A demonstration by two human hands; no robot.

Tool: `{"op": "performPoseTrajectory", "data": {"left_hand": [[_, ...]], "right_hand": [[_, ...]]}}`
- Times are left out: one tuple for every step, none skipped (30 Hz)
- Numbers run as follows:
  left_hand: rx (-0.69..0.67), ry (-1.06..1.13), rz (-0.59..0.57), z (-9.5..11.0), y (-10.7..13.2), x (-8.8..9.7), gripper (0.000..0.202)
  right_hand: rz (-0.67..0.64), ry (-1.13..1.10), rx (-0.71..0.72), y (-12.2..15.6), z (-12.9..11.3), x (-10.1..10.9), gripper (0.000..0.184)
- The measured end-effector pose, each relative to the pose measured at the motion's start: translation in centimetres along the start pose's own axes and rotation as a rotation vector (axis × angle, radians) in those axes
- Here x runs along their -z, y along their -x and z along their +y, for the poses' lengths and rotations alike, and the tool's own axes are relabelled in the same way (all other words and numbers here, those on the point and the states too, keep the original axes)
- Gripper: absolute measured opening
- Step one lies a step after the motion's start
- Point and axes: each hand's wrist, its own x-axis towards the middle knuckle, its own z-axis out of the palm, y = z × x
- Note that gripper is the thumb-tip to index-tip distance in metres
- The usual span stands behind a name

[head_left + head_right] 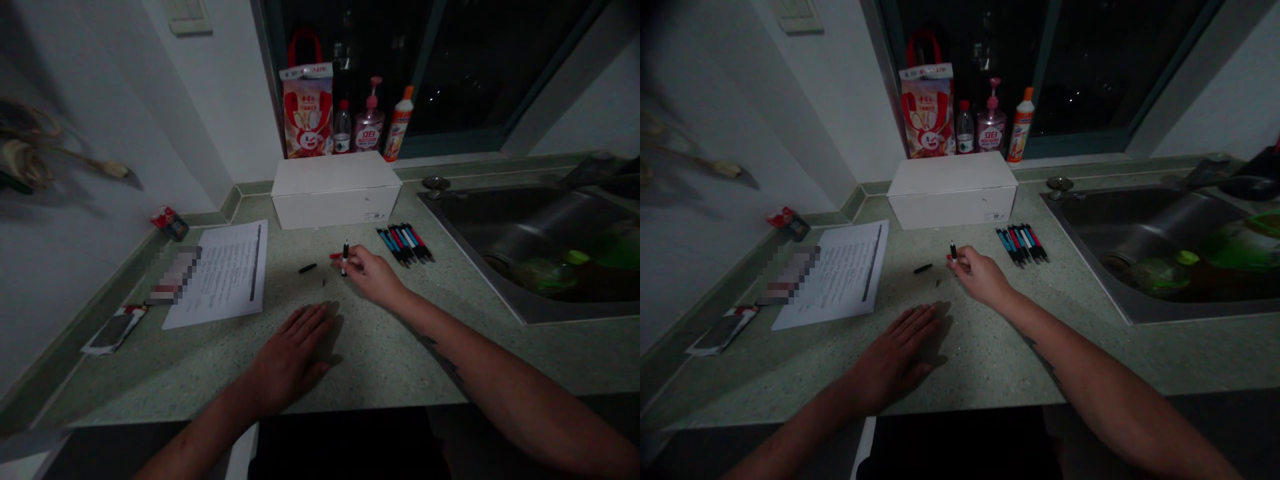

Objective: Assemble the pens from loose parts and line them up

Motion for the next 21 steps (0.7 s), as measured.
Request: {"op": "performPoseTrajectory", "data": {"left_hand": [[0.004,-0.004,0.046,-0.1,0.3,-0.1,0.061],[0.013,-0.014,0.094,-0.3,0.8,-0.1,0.056],[0.026,-0.028,0.133,-0.4,1.3,-0.1,0.050],[0.030,-0.045,0.165,-0.5,2.0,-0.2,0.047],[0.026,-0.063,0.186,-0.6,2.6,-0.1,0.044],[0.009,-0.076,0.203,-0.7,3.2,-0.1,0.042],[0.003,-0.088,0.210,-0.7,3.8,0.0,0.040],[-0.004,-0.100,0.221,-0.7,4.3,0.1,0.039],[-0.012,-0.112,0.231,-0.6,4.7,0.2,0.038],[-0.017,-0.123,0.233,-0.5,4.9,0.3,0.037],[-0.023,-0.135,0.233,-0.3,5.0,0.4,0.037],[-0.030,-0.147,0.231,-0.2,5.0,0.5,0.036],[-0.039,-0.158,0.228,-0.1,5.0,0.6,0.036],[-0.049,-0.168,0.229,0.0,4.8,0.7,0.035],[-0.063,-0.177,0.233,0.1,4.7,0.8,0.034],[-0.075,-0.186,0.236,0.2,4.5,0.8,0.033],[-0.083,-0.193,0.235,0.2,4.3,0.9,0.033],[-0.087,-0.201,0.228,0.2,4.2,0.9,0.033],[-0.089,-0.207,0.217,0.2,4.0,0.9,0.033],[-0.086,-0.211,0.203,0.2,3.9,0.9,0.034],[-0.080,-0.213,0.194,0.2,3.8,0.9,0.034]], "right_hand": [[0.002,0.003,0.001,0.0,0.1,0.0,0.019],[0.008,0.004,0.000,-0.1,0.2,0.0,0.019],[0.014,0.004,0.000,-0.1,0.3,0.0,0.019],[0.018,0.002,0.000,-0.2,0.4,0.0,0.018],[0.020,0.001,0.000,-0.2,0.5,0.0,0.017],[0.019,0.002,0.002,-0.2,0.6,0.0,0.017],[0.015,0.004,0.005,-0.2,0.6,0.0,0.016],[0.010,0.006,0.007,-0.2,0.7,-0.1,0.016],[0.005,0.008,0.010,-0.2,0.7,-0.1,0.016],[0.002,0.007,0.010,-0.2,0.7,-0.1,0.015],[0.000,0.003,0.010,-0.2,0.6,-0.1,0.015],[0.003,-0.001,0.007,-0.2,0.6,-0.1,0.016],[0.010,-0.002,0.005,-0.2,0.6,-0.1,0.016],[0.020,0.001,0.003,-0.2,0.5,-0.1,0.017],[0.031,0.001,0.004,-0.2,0.5,0.0,0.017],[0.041,-0.002,0.006,-0.3,0.4,0.0,0.018],[0.050,-0.009,0.009,-0.3,0.3,0.0,0.019],[0.057,-0.018,0.012,-0.3,0.3,0.1,0.020],[0.063,-0.030,0.015,-0.3,0.3,0.1,0.021],[0.070,-0.042,0.019,-0.3,0.2,0.1,0.021],[0.077,-0.051,0.023,-0.4,0.2,0.1,0.022]]}}
